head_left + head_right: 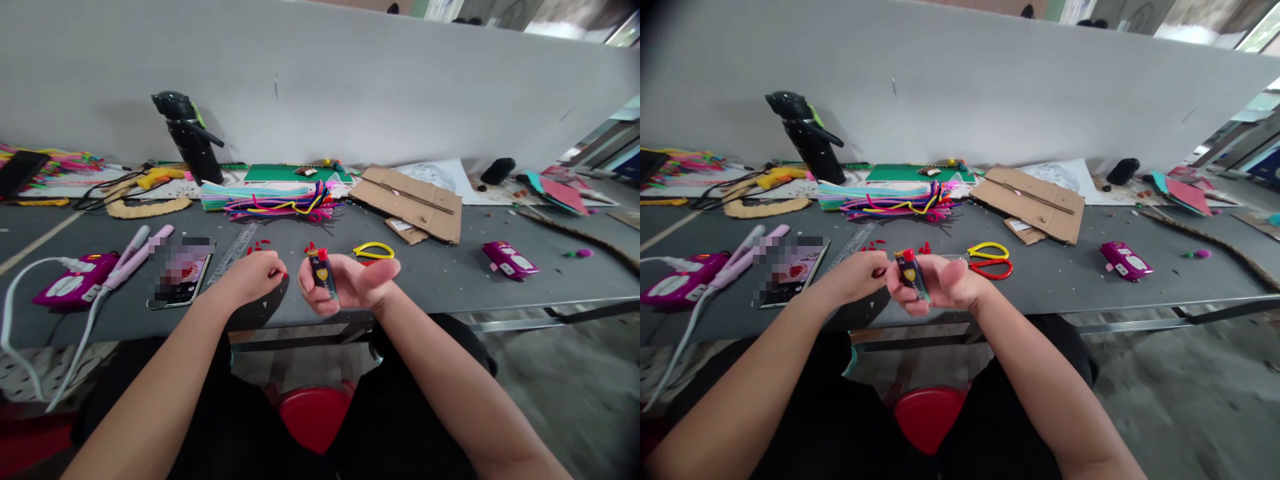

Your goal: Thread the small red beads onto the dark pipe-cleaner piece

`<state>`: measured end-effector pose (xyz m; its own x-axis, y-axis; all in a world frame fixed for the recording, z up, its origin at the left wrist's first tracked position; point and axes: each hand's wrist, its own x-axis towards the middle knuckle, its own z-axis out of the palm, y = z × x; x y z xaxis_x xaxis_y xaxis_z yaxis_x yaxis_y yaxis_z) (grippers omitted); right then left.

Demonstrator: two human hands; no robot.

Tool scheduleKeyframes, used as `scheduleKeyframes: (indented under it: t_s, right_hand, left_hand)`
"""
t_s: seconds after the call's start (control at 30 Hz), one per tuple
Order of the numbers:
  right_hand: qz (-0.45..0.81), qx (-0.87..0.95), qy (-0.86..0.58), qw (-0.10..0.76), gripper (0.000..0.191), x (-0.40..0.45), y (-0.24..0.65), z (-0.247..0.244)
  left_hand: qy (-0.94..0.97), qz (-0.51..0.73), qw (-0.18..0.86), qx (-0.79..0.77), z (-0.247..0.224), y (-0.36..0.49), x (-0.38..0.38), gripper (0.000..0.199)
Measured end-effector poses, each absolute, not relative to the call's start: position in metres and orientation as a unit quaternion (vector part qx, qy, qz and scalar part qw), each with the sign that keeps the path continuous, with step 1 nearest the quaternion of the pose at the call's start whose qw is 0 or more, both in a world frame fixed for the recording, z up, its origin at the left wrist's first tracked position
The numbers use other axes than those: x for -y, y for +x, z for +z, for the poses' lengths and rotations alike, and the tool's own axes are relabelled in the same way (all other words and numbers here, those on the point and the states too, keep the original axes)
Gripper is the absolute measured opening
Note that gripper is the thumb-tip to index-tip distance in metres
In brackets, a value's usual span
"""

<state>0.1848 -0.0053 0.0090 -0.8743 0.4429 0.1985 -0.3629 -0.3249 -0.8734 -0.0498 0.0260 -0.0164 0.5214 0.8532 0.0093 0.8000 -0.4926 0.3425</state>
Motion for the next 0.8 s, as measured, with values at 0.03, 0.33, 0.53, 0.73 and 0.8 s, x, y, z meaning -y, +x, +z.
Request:
scheduleKeyframes:
  t_s: [0.03,0.33,0.53,0.73,0.8]
  right_hand:
    - [0.822,0.519,-0.008,0.236,0.103,0.007,0.183,0.007]
    - [0.855,0.474,0.062,0.199,0.109,0.008,0.179,-0.006]
    - [0.828,0.508,-0.027,0.236,0.071,0.008,0.186,0.010]
    - [0.703,0.517,-0.324,0.366,0.035,-0.007,0.202,0.021]
    - [0.600,0.543,-0.413,0.418,0.039,-0.018,0.210,0.016]
  left_hand:
    - [0.860,0.089,0.153,-0.479,-0.016,-0.050,-0.025,0.016]
    - [0.853,0.096,0.179,-0.480,-0.014,-0.052,-0.022,0.014]
    - [0.839,0.085,0.172,-0.509,-0.006,-0.066,-0.022,0.017]
    - [0.799,0.080,0.183,-0.567,0.008,-0.087,-0.020,0.025]
    - [0.788,0.094,0.172,-0.583,0.013,-0.092,-0.019,0.032]
